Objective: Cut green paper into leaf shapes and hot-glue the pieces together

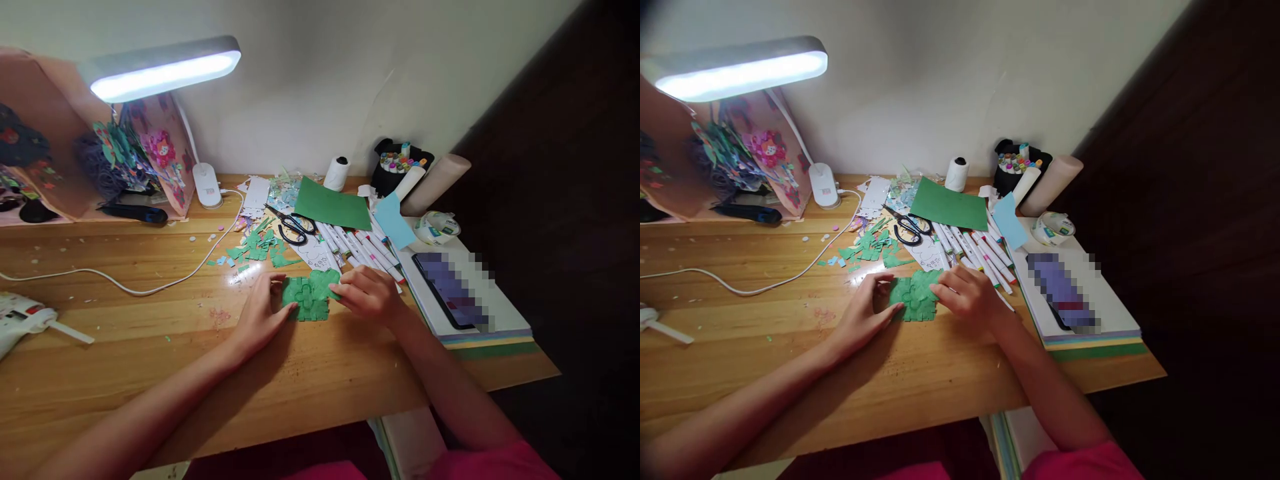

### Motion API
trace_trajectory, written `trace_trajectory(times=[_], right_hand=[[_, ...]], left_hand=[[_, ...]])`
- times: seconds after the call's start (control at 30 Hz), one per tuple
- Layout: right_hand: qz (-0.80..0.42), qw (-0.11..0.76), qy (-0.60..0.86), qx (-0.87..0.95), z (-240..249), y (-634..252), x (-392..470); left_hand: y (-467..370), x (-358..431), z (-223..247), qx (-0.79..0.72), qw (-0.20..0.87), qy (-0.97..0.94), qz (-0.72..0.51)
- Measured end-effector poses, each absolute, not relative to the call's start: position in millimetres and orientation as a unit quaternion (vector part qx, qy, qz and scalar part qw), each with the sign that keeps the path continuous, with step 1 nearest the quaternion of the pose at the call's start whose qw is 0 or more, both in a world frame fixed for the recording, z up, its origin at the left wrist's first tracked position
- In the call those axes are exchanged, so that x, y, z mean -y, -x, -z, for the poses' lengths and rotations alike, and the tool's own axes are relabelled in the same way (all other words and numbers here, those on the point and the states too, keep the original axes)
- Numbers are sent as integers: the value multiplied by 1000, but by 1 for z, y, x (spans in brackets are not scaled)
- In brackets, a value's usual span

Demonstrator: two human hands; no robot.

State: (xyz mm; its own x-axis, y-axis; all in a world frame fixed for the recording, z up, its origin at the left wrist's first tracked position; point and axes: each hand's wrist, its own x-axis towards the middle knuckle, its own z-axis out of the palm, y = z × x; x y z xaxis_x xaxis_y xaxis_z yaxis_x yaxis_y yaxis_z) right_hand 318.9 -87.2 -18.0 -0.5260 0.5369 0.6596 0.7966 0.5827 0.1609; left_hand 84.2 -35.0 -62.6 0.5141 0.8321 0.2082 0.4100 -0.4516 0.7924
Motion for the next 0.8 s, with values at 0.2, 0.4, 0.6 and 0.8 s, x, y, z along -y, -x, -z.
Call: trace_trajectory(times=[0.2,0.4,0.6,0.8], right_hand=[[173,325,359,858,28,-306,85],[-184,462,533,684,30,-288,84],[-447,428,562,549,28,-279,80],[-515,375,560,531,29,-279,81]], left_hand=[[-84,36,56,-393,363,-774,-339],[-82,40,47,-355,368,-793,-332],[-83,39,49,-325,385,-811,-297],[-83,35,49,-348,444,-775,-285]])
